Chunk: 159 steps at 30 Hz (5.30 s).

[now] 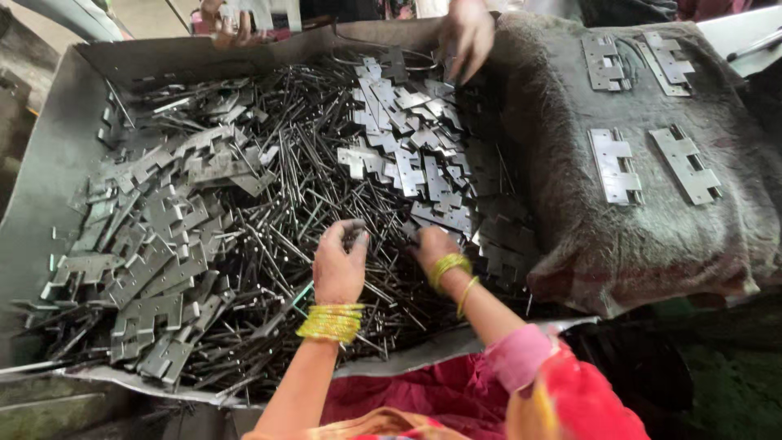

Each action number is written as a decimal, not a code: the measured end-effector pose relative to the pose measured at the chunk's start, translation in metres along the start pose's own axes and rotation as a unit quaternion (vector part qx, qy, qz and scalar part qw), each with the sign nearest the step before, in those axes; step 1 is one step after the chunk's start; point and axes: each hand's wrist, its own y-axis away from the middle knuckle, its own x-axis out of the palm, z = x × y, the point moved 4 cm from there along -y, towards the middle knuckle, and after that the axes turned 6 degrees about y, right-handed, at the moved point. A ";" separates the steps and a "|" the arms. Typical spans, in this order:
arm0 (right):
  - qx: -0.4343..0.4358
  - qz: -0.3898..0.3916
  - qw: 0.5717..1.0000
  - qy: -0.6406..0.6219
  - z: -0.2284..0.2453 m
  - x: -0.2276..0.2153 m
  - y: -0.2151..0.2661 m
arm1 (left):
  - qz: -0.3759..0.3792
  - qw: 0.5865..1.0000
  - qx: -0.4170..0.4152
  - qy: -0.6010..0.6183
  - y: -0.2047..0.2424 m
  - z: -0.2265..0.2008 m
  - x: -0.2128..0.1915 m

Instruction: The person sorts metal hinge-like parts from a large bin, picking them up by hand and placing them onto a cloth-covered surface. The hands repeatedly reach into the bin, select parts, and move them to the side.

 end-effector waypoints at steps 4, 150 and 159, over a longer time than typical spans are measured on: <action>-0.003 -0.073 0.996 -0.045 -0.017 0.024 -0.006 | -0.001 0.997 -0.003 -0.079 -0.011 0.007 0.026; 0.112 -0.122 0.619 -0.768 -0.088 -0.025 0.063 | 0.020 0.997 0.021 -0.077 -0.020 0.046 0.065; -0.132 -0.036 0.983 -0.122 0.014 -0.012 0.043 | -0.005 0.967 -0.027 0.253 0.039 0.076 -0.054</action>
